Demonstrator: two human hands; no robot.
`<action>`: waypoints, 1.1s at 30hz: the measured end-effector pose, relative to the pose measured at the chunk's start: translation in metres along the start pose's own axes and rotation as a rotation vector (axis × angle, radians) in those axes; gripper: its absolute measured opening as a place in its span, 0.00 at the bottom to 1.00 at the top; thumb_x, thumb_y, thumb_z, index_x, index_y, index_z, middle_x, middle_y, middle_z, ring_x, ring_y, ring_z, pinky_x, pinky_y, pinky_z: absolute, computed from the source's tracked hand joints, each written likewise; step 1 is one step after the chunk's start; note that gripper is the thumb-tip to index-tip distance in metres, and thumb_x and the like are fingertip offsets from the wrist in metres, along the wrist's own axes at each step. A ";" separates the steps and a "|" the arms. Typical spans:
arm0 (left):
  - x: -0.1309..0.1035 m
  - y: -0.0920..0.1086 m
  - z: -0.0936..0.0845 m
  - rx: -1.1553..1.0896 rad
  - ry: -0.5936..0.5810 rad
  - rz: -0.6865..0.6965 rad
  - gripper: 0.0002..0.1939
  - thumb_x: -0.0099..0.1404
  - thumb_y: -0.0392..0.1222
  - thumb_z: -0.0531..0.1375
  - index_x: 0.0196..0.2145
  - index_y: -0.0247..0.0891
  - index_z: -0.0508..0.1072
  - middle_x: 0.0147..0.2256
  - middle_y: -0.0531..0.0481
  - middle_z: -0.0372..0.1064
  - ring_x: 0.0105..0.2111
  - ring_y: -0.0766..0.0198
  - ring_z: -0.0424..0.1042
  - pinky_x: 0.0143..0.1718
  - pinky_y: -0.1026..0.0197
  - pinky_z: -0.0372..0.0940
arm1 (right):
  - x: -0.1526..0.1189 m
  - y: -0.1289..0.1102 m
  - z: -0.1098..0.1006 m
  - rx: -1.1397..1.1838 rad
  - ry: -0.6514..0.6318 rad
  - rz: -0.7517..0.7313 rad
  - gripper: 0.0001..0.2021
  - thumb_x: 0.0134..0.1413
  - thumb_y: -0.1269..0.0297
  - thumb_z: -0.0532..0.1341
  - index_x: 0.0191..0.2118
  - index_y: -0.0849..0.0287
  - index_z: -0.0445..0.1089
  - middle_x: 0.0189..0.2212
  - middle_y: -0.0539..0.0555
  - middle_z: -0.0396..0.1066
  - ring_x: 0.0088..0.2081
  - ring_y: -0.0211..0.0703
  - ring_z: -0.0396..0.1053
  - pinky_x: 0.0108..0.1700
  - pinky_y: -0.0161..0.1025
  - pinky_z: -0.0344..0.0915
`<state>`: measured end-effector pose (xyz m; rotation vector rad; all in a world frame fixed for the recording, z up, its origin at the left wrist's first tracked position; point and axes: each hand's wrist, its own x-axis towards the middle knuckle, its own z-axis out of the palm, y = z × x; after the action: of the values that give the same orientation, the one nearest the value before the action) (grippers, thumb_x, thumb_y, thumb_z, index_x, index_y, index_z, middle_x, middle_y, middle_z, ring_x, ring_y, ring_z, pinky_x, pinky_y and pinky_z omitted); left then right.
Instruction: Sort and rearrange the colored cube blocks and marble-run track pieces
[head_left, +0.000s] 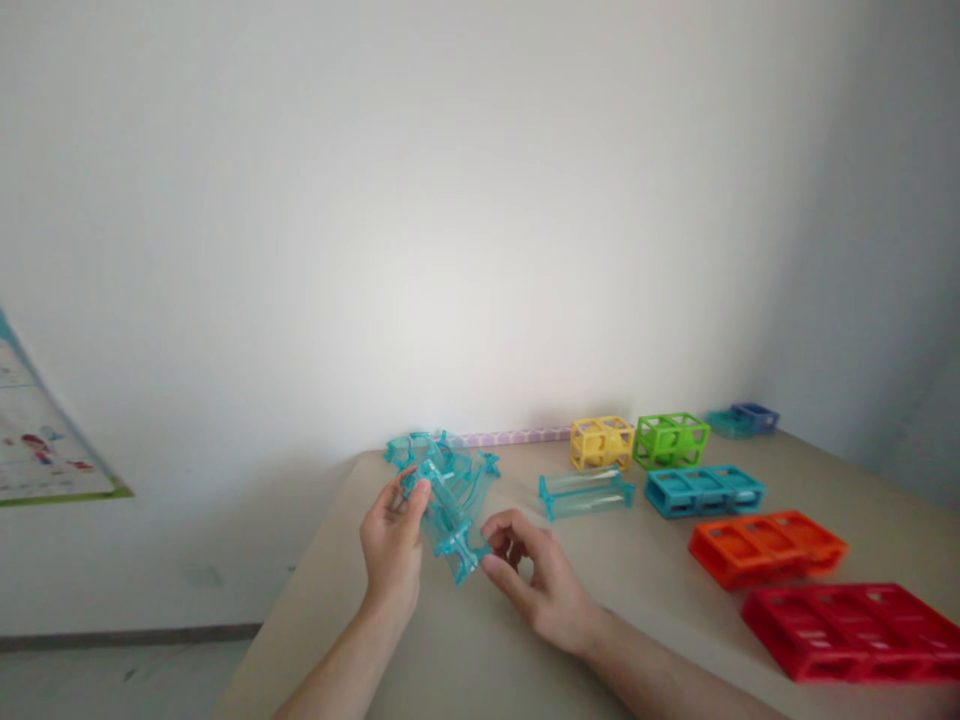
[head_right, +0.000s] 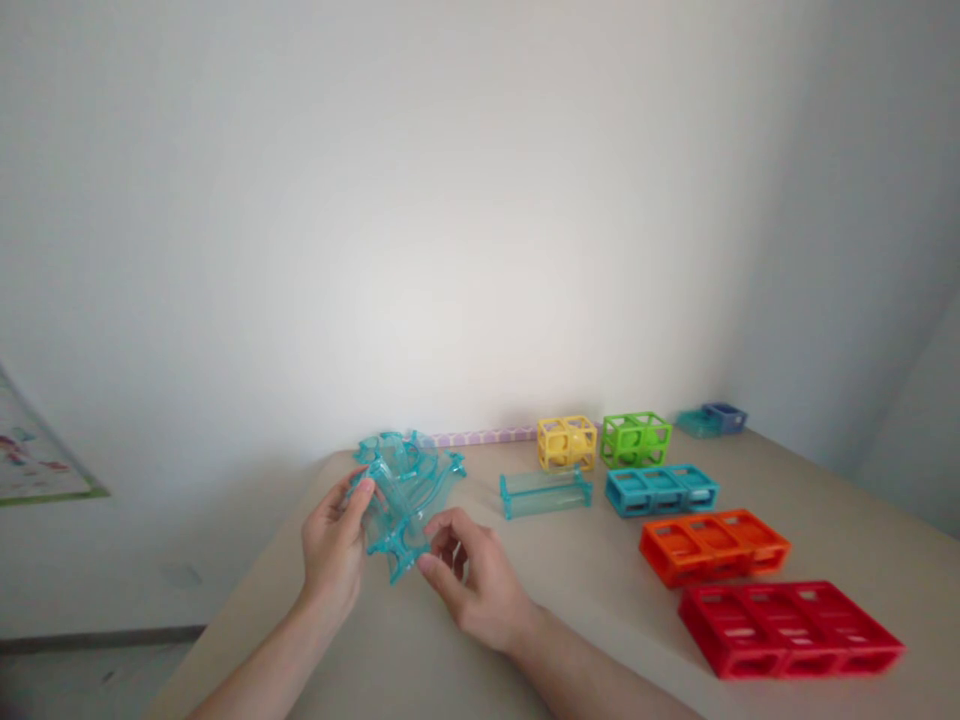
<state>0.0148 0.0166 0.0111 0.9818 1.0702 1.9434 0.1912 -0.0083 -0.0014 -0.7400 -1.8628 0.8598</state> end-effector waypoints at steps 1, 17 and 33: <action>0.000 0.000 0.000 -0.018 -0.011 -0.012 0.21 0.53 0.49 0.66 0.42 0.35 0.74 0.33 0.49 0.73 0.31 0.66 0.71 0.33 0.66 0.65 | 0.000 0.001 0.000 -0.003 0.014 0.014 0.10 0.59 0.57 0.57 0.42 0.57 0.62 0.28 0.49 0.66 0.27 0.36 0.62 0.30 0.33 0.60; 0.000 -0.003 0.001 0.077 -0.105 -0.075 0.25 0.53 0.48 0.66 0.45 0.31 0.72 0.35 0.43 0.74 0.33 0.61 0.73 0.30 0.63 0.69 | 0.011 0.021 0.002 0.430 0.252 0.209 0.20 0.53 0.45 0.58 0.26 0.58 0.59 0.17 0.44 0.54 0.18 0.32 0.52 0.19 0.31 0.53; -0.014 -0.002 0.001 0.391 -0.406 0.257 0.08 0.54 0.45 0.66 0.32 0.40 0.76 0.58 0.43 0.56 0.56 0.51 0.61 0.53 0.53 0.61 | 0.011 0.029 0.000 0.295 0.368 0.176 0.16 0.54 0.49 0.60 0.29 0.58 0.62 0.18 0.44 0.52 0.18 0.32 0.49 0.18 0.30 0.48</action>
<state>0.0226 0.0061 0.0063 1.7190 1.1445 1.6449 0.1905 0.0169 -0.0196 -0.8199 -1.3273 1.0087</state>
